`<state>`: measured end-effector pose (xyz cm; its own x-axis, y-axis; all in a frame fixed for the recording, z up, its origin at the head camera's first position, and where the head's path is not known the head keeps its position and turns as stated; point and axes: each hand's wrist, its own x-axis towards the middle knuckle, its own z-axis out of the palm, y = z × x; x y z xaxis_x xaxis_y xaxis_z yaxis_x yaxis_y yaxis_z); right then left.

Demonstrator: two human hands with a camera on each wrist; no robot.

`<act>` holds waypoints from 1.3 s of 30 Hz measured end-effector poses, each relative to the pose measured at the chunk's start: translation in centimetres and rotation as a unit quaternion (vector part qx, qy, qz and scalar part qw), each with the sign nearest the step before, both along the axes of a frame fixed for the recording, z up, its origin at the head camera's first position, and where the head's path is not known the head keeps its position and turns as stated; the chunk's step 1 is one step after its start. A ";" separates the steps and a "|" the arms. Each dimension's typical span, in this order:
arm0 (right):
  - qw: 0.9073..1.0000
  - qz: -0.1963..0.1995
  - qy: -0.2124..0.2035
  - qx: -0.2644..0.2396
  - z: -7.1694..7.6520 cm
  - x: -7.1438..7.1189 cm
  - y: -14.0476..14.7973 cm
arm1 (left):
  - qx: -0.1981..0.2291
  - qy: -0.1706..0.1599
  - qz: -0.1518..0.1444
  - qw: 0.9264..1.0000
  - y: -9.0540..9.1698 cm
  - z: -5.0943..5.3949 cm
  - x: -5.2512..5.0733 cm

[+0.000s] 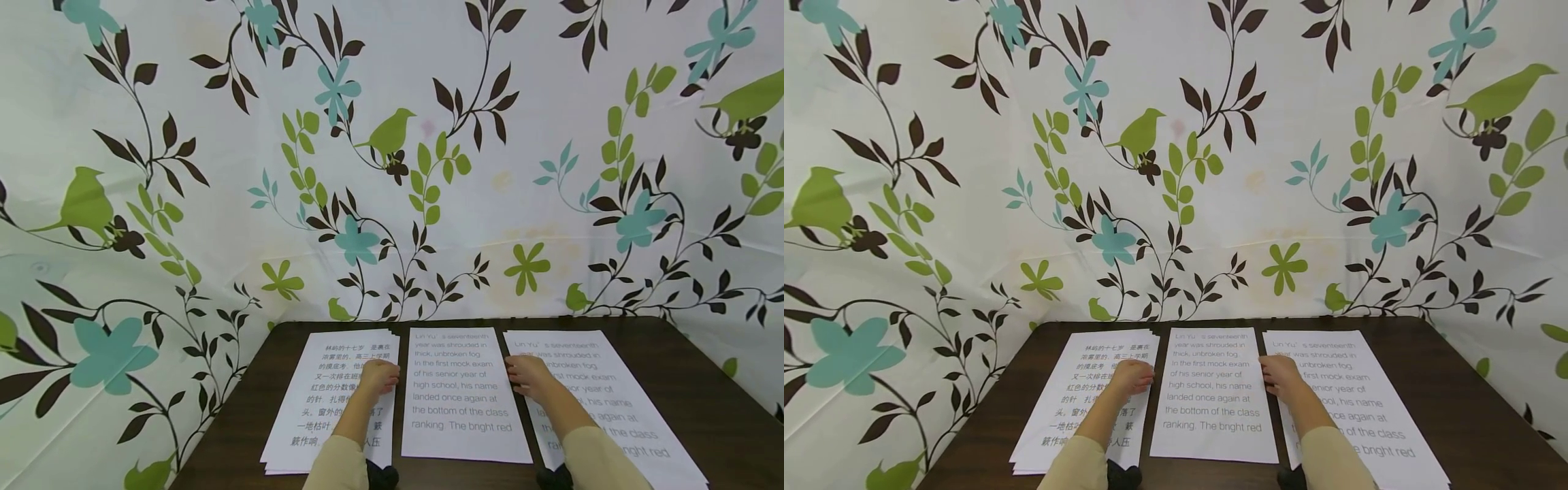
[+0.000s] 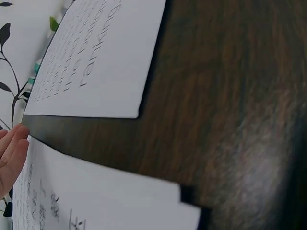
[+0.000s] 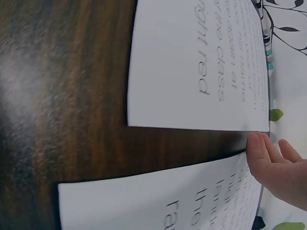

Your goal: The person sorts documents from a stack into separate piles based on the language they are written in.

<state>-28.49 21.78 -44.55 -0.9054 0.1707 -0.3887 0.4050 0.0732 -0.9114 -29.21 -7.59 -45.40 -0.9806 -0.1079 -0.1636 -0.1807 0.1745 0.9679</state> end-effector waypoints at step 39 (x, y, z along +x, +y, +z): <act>0.994 -0.077 0.069 -0.022 -1.0 1.5 -0.9 | 0.007 0.010 -0.007 1.000 2.4 -1.2 0.2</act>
